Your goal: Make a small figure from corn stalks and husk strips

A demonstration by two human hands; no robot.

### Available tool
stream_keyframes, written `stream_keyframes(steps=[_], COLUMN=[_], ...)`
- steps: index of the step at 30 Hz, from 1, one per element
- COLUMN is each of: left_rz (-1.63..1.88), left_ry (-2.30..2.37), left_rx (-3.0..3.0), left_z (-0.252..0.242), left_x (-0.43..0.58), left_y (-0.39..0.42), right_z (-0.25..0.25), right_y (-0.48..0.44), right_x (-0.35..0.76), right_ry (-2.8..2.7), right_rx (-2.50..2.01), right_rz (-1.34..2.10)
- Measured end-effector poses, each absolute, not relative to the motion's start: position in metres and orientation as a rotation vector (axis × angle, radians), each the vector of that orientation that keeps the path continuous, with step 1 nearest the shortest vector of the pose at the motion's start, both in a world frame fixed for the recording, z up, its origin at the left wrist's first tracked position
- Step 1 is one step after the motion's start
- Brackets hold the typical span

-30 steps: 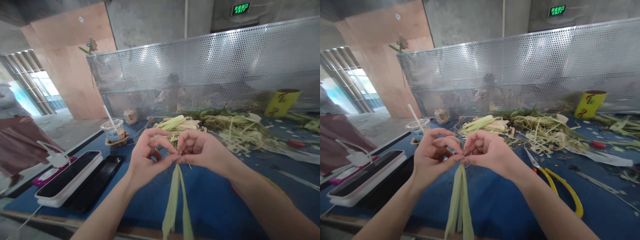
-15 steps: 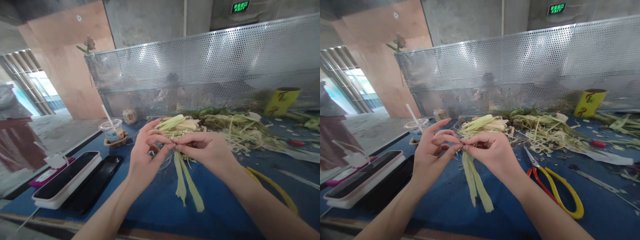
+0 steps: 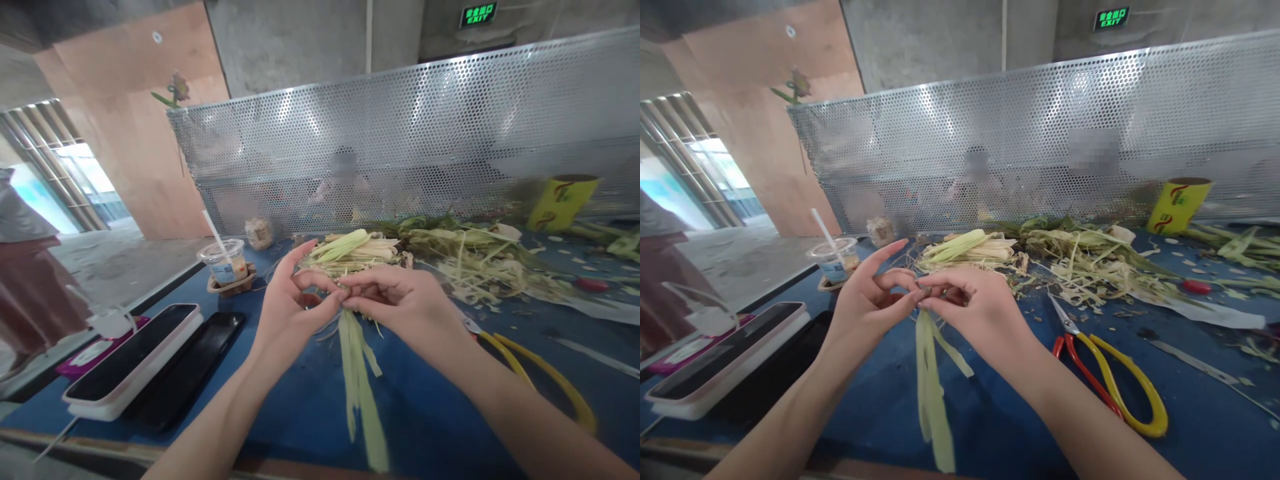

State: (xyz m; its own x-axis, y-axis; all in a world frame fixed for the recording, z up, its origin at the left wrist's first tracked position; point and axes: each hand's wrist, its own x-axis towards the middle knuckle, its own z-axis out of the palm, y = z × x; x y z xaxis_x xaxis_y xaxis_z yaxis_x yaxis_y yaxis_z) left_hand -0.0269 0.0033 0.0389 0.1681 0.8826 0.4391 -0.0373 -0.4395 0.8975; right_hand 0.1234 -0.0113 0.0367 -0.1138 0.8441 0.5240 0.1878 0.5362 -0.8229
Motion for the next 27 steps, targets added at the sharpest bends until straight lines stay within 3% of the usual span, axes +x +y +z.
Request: stream_keyframes(steps=[6, 13, 27], left_rz=[1.315, 1.429, 1.97], left_ry=[0.787, 0.82, 0.988], left_rx=[1.417, 1.454, 2.331], left_z=[0.039, 0.037, 0.021], left_x=[-0.028, -0.026, -0.025], left_y=[0.004, 0.004, -0.007], right_z=[0.034, 0.036, 0.028], right_y=[-0.011, -0.01, -0.006], right_x=[0.119, 0.119, 0.12], right_ry=[-1.507, -1.291, -1.165], right_rx=[-0.815, -0.811, -0.795], right_rz=[0.754, 1.064, 1.346])
